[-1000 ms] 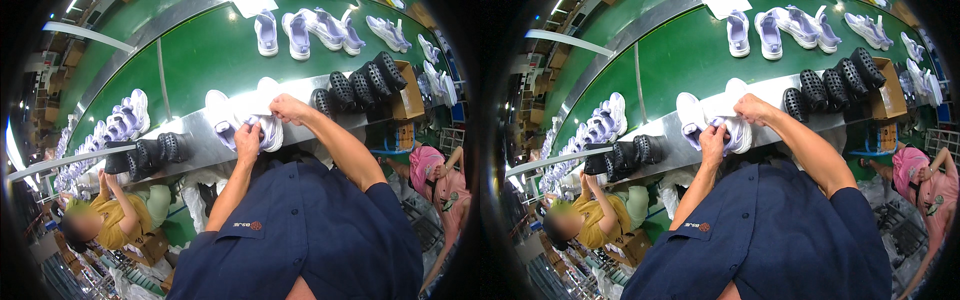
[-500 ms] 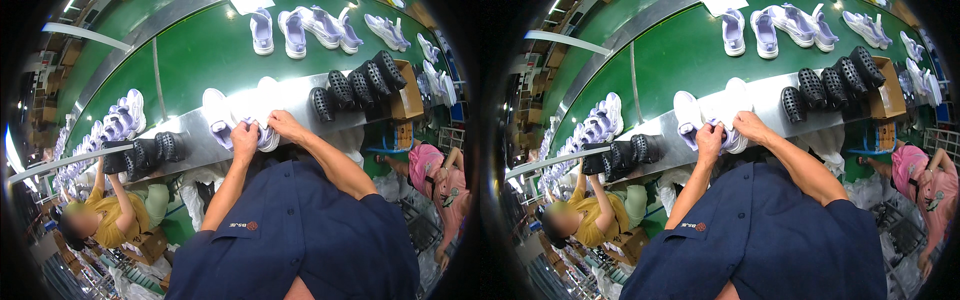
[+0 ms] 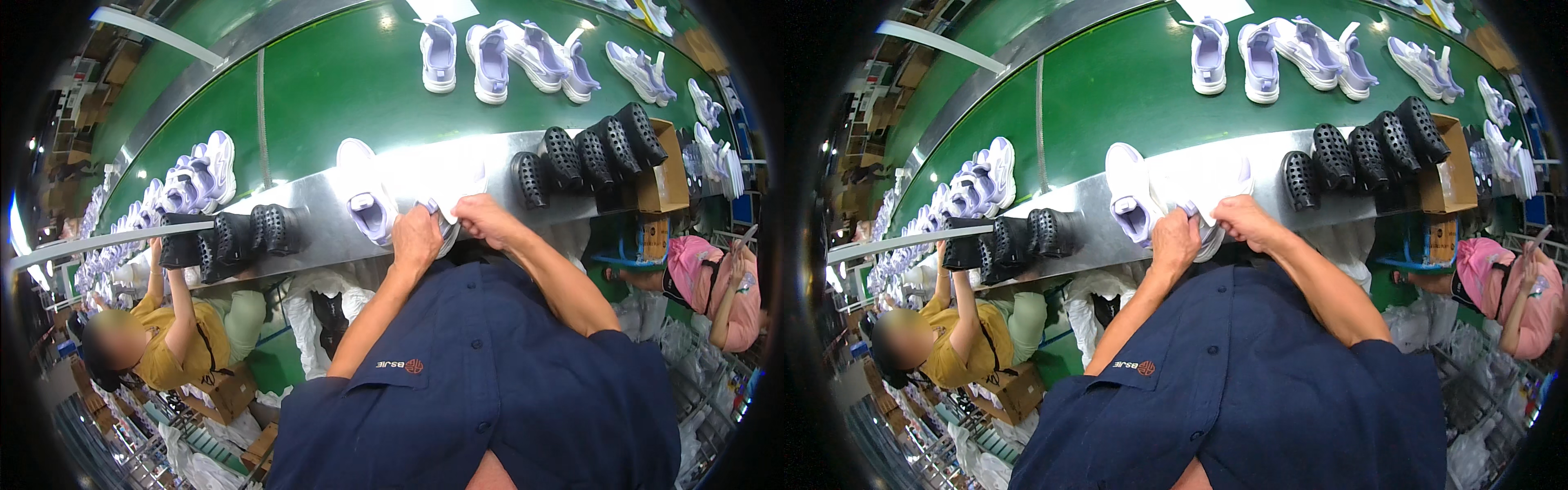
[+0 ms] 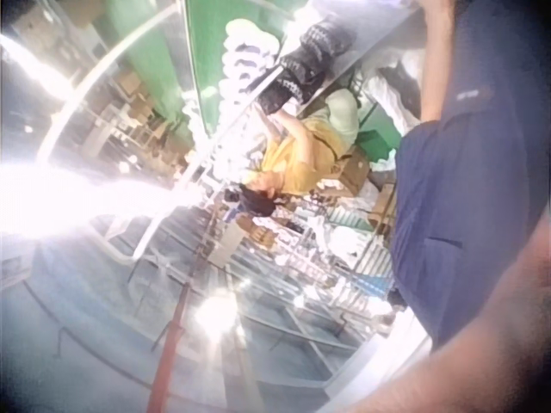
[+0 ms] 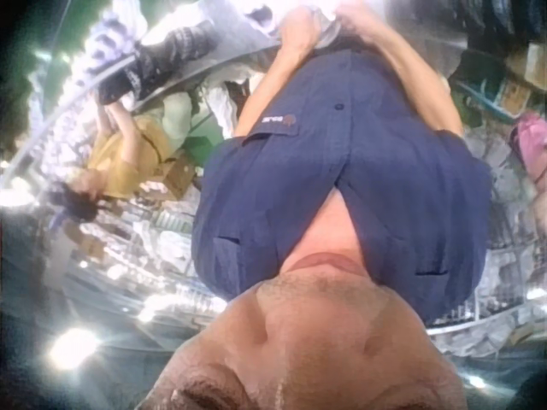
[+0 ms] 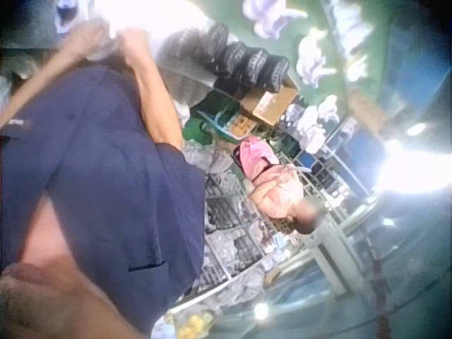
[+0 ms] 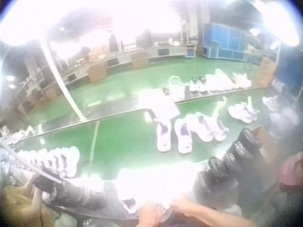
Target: The person inserts plastic shoe shapers into shoes by hand and places the shoes onto a conveyor belt.
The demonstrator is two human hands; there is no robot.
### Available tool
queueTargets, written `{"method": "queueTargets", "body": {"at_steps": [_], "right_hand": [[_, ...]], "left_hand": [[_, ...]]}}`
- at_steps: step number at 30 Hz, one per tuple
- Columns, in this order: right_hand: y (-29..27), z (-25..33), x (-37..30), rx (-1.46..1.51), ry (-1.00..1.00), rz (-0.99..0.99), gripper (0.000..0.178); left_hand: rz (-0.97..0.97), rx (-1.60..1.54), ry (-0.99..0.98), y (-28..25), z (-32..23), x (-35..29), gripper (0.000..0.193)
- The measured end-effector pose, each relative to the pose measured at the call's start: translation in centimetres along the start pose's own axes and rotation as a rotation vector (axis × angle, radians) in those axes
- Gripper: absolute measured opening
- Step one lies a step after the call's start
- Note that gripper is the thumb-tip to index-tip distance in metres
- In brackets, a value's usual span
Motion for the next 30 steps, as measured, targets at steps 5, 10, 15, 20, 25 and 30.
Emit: {"method": "queueTargets", "body": {"at_steps": [5, 10, 15, 20, 25, 30], "right_hand": [[-2.3, 4.2, -1.1, 0.074, 0.047, 0.033, 0.019], [-3.8, 1.1, -0.5, 0.168, -0.072, -0.04, 0.02], [-3.4, -1.3, 0.8, 0.394, -0.2, -0.026, 0.019], [-3.7, -2.4, 3.1, 0.585, -0.154, -0.037, 0.02], [-3.1, -2.6, 2.6, 0.49, -0.166, -0.058, 0.02], [-3.3, -2.7, 2.8, 0.518, -0.11, -0.093, 0.021]], "left_hand": [[0.05, 0.052, 0.156, 1.4, -1.5, -1.8, 0.007], [-0.102, -0.095, 0.295, -1.2, -2.7, -1.8, 0.028], [-0.194, 0.063, 0.415, -2.2, -3.5, -0.5, 0.025], [-0.171, 0.171, 0.471, -1.4, -1.2, -1.6, 0.019], [-0.196, 0.137, 0.351, -1.8, -1.1, -2.1, 0.017], [-0.139, 0.19, 0.477, -2.4, -3.0, -0.8, 0.013]]}}
Point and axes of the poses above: each hand's wrist, its own x-axis towards the middle knuckle, its own y-axis out of the palm, z = x × y, the point moved 6 cm from there along x, towards the middle knuckle, and after that the axes turned 3 degrees about y, right-handed, at the moved point
